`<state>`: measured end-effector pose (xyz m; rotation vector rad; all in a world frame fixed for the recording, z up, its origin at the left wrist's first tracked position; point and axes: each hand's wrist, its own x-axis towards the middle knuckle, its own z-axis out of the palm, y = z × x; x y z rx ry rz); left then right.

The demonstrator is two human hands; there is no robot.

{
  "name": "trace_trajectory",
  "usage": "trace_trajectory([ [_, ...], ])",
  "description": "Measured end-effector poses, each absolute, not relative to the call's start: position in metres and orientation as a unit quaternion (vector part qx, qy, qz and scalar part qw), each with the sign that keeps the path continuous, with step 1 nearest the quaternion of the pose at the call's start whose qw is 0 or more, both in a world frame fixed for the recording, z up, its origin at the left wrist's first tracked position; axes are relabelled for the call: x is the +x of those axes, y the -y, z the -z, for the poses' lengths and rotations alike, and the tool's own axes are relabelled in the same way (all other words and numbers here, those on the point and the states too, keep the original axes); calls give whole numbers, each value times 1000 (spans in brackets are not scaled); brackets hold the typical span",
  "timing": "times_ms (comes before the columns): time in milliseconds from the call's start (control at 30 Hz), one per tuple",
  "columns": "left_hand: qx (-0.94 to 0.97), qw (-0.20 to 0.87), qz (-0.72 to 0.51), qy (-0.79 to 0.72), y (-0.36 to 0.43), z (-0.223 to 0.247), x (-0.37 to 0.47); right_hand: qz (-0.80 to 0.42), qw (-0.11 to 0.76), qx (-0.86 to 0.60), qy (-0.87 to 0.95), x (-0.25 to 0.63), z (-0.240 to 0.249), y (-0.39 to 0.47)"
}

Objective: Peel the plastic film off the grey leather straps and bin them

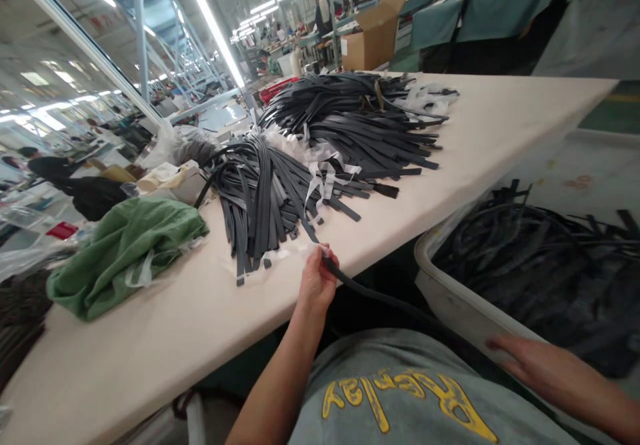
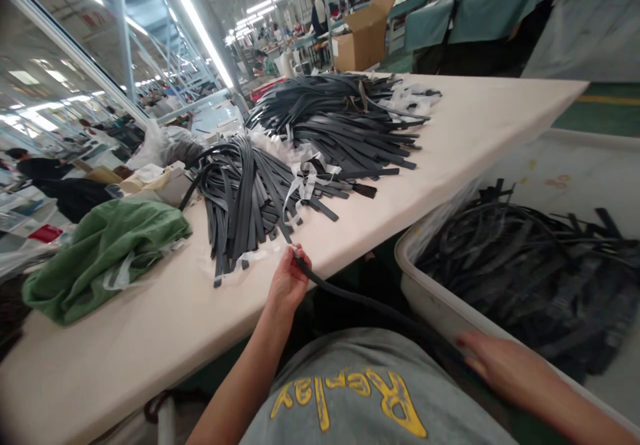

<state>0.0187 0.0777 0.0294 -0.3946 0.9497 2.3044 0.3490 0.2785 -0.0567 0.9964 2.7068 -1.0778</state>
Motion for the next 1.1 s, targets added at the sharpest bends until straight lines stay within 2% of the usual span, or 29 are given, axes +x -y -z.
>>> trace_trajectory([
  [100,-154,311,-869,-352,-72,-28,33,416,6,200,-887,262,13,-246],
  [233,-104,312,-872,-363,-59,-23,48,566,2,23,-824,160,-24,-192],
  [367,-27,272,-880,-390,-37,-25,49,589,-3,-3,-808,110,-44,-160],
  [467,-82,179,-897,-395,-13,-35,35,568,15,0,-823,109,-47,-159],
  [533,-170,157,-898,-374,2,-43,23,571,-5,14,-821,119,-45,-163],
  [733,-241,201,-897,-311,15,-49,13,540,-35,47,-839,147,-44,-165],
  [1100,-212,238,-887,-335,7,-33,40,435,-40,5,-900,140,-44,-154],
])
